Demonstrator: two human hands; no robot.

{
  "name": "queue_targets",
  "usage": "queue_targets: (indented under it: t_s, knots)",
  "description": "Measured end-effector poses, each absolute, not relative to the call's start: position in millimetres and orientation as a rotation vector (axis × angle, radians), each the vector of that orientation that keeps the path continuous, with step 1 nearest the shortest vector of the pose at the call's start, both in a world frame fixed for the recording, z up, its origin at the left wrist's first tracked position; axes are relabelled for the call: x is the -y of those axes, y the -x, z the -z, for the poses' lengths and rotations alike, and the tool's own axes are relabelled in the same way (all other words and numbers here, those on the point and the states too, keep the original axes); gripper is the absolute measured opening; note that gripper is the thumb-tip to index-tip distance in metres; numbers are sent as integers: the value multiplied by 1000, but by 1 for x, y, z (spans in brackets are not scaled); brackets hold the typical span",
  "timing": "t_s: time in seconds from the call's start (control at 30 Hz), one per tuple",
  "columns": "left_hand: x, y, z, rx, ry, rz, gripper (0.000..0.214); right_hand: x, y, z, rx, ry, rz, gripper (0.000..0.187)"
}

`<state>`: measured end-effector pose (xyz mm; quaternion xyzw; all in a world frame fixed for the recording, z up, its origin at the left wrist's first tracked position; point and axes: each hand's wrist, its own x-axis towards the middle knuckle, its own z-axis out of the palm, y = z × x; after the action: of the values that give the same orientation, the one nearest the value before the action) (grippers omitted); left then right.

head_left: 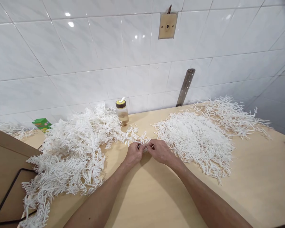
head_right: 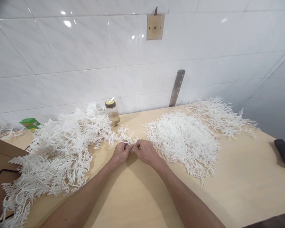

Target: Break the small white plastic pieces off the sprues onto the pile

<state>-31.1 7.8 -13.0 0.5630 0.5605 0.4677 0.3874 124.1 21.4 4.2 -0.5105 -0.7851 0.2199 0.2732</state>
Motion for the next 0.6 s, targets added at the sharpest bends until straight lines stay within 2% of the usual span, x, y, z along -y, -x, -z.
queue_targets:
  t_s: [0.13,0.27,0.4,0.5,0.6]
  knots:
    - [-7,33,14,-1298,-1351,-1207,38,-27,-123,2,2026,1444,-635,17]
    - [-6,37,9,-1102,-1170,-1164,45,-40,-138,6,1908,1577,-470,14]
    - [-6,38,4,-1082,-1058,-1146,46,-51,-164,-3,1671,1588,-530,14]
    - [-7,37,3,-1094,-1007,-1179,46,-56,-181,-11,1546,1625,-375,12]
    - [-8,37,3,-1115,-984,-1188,48,-55,-187,-16,1527,1602,-238,17]
